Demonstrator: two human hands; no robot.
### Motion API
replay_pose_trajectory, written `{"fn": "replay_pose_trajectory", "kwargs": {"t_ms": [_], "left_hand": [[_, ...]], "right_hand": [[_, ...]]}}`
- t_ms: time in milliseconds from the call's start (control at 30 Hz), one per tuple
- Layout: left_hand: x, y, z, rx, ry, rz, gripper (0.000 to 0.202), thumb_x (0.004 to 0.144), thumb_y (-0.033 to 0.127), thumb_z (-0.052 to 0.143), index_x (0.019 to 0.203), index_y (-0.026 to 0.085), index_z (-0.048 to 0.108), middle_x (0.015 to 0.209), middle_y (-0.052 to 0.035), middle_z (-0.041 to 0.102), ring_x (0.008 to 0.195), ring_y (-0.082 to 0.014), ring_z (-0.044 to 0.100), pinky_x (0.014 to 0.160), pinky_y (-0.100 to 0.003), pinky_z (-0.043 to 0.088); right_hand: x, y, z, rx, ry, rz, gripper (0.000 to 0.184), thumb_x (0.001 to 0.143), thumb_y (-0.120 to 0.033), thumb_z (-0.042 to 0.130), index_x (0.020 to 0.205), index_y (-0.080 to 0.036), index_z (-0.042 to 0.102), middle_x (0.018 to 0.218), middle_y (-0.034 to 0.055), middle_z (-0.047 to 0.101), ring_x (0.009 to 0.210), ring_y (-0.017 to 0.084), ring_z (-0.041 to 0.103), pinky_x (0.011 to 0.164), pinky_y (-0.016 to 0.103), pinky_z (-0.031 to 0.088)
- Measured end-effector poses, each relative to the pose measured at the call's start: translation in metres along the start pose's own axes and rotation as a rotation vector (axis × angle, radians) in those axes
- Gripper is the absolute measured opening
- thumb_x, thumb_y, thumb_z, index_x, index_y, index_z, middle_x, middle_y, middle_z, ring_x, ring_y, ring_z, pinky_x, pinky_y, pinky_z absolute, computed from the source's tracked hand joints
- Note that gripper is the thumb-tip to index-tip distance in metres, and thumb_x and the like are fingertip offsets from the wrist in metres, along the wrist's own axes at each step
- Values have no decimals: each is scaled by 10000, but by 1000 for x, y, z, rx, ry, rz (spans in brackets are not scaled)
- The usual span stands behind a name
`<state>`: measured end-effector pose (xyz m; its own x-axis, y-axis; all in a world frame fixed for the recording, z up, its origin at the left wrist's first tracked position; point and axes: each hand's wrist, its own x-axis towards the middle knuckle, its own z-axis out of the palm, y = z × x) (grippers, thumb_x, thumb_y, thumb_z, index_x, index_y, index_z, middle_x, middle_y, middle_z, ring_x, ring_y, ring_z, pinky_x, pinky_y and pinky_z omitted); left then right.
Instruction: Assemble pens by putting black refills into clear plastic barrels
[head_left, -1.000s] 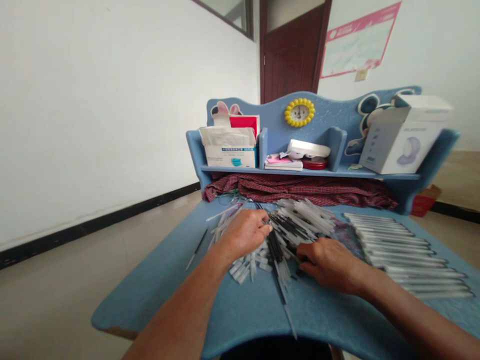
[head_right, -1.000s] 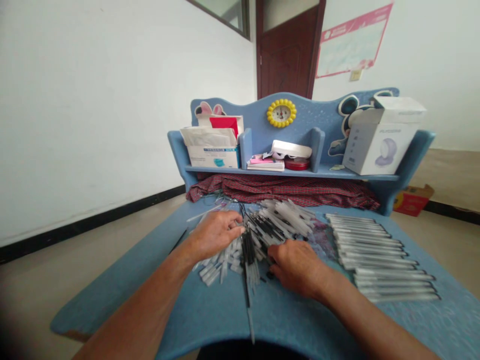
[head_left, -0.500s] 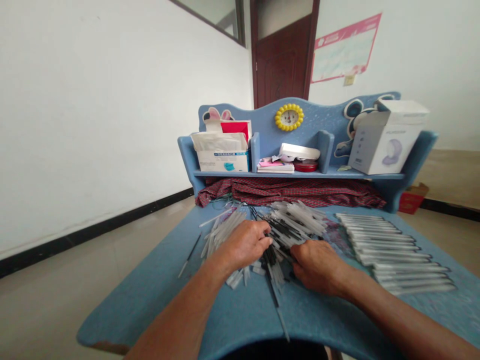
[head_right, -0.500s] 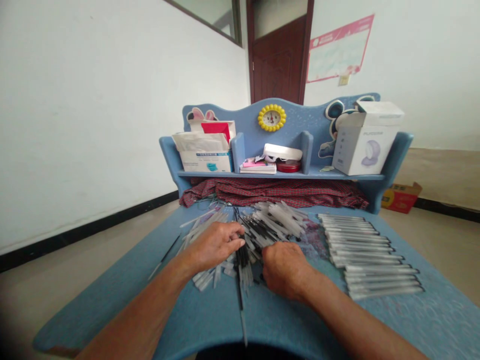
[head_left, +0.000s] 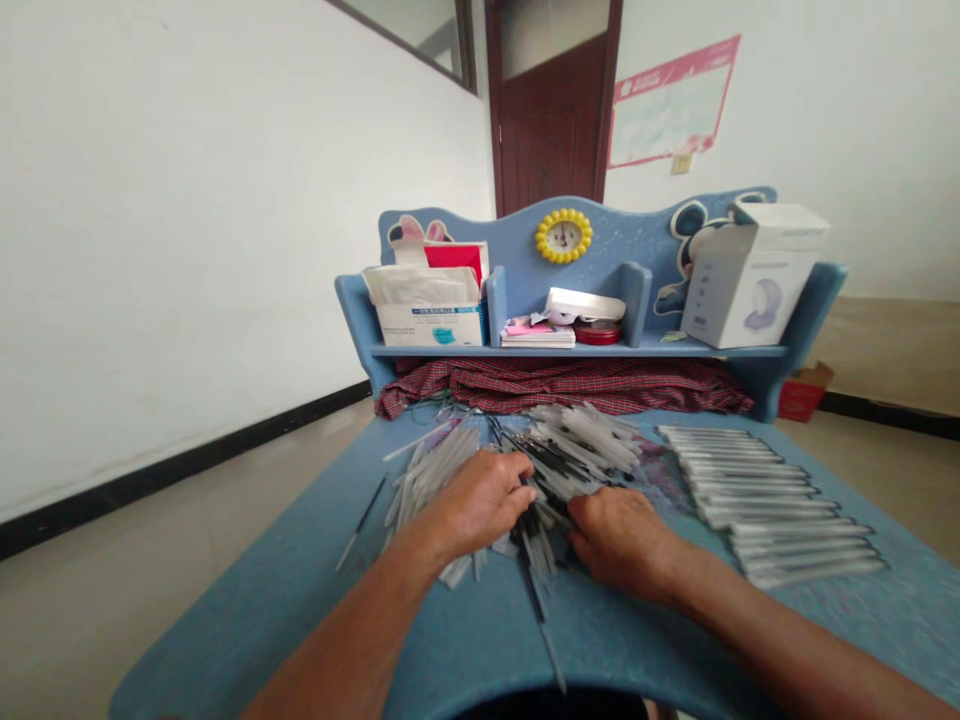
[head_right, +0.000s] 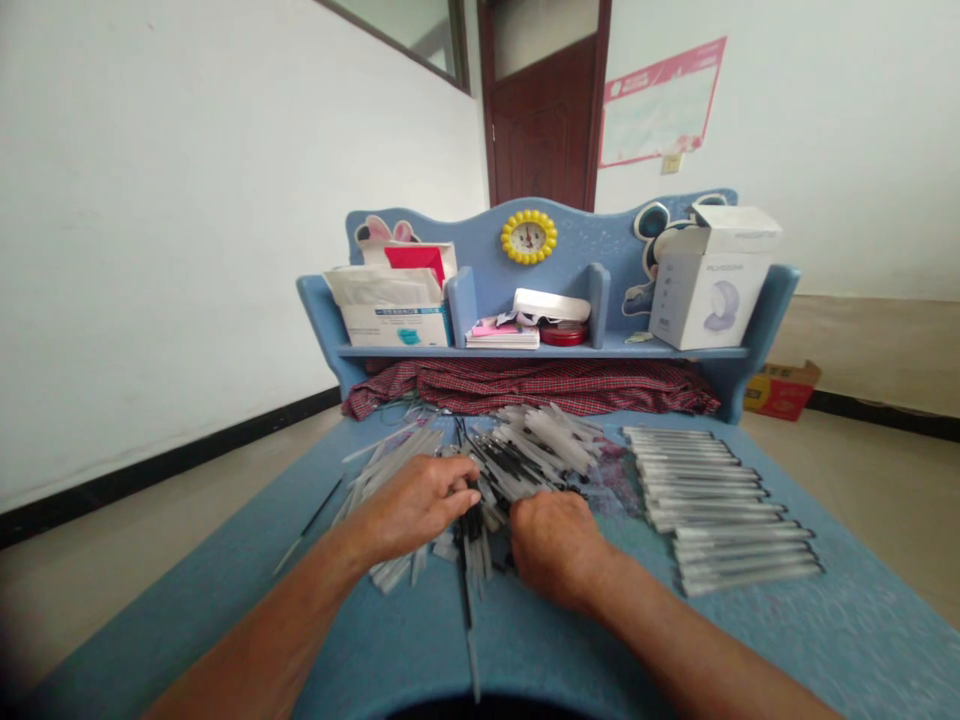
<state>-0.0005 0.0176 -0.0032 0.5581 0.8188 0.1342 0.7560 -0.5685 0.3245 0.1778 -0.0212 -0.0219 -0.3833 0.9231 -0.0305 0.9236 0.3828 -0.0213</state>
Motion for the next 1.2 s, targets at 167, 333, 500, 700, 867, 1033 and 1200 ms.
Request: {"fn": "replay_pose_trajectory", "kwargs": {"t_ms": [167,333,500,700,867,1033,1200], "left_hand": [[-1,3,-2,14,-11,-21,122,830,225,528,786,164,625,609,-1,601,574,-136,550,532,-224,308],[-1,0,1,19,-2,4,114,831,228,526,762,173,598,612,6,592,587,-133,550,543,-220,312],[-1,2,1,10,7,7,121,840,243,526,760,181,593,598,18,567,566,-125,527,539,-218,310],[1,8,1,-23,39,22,110,836,214,528,869,189,630,613,26,571,567,-124,525,557,-218,339],[1,12,10,-114,150,43,203,836,193,537,1029,185,597,588,43,560,549,-125,523,574,-226,366],[2,13,15,-110,391,-65,124,823,204,552,941,183,581,570,58,535,523,-111,500,546,-220,358],[2,14,15,-107,407,7,188,820,180,563,993,198,632,609,42,593,562,-112,546,572,-218,390]], "right_hand": [[-1,9,-2,51,89,35,269,829,-209,440,845,-147,702,803,159,731,765,270,699,630,310,451],[0,24,-5,105,221,90,254,832,-251,447,813,-174,688,730,112,716,715,261,681,587,305,397],[3,38,-7,296,340,72,205,819,-275,492,734,-194,659,610,28,647,599,175,613,556,262,356],[3,40,-5,601,557,40,194,827,-292,510,687,-183,589,492,-38,517,465,104,473,502,230,326],[0,37,-1,666,737,-13,144,820,-312,561,772,-184,606,527,-42,565,468,93,491,514,218,366],[-4,32,-3,637,852,-122,86,809,-262,578,775,-193,617,616,-18,640,549,110,590,562,217,429],[-7,27,-4,720,858,-195,50,800,-233,610,764,-202,625,627,-31,637,547,101,591,543,203,450]]}}
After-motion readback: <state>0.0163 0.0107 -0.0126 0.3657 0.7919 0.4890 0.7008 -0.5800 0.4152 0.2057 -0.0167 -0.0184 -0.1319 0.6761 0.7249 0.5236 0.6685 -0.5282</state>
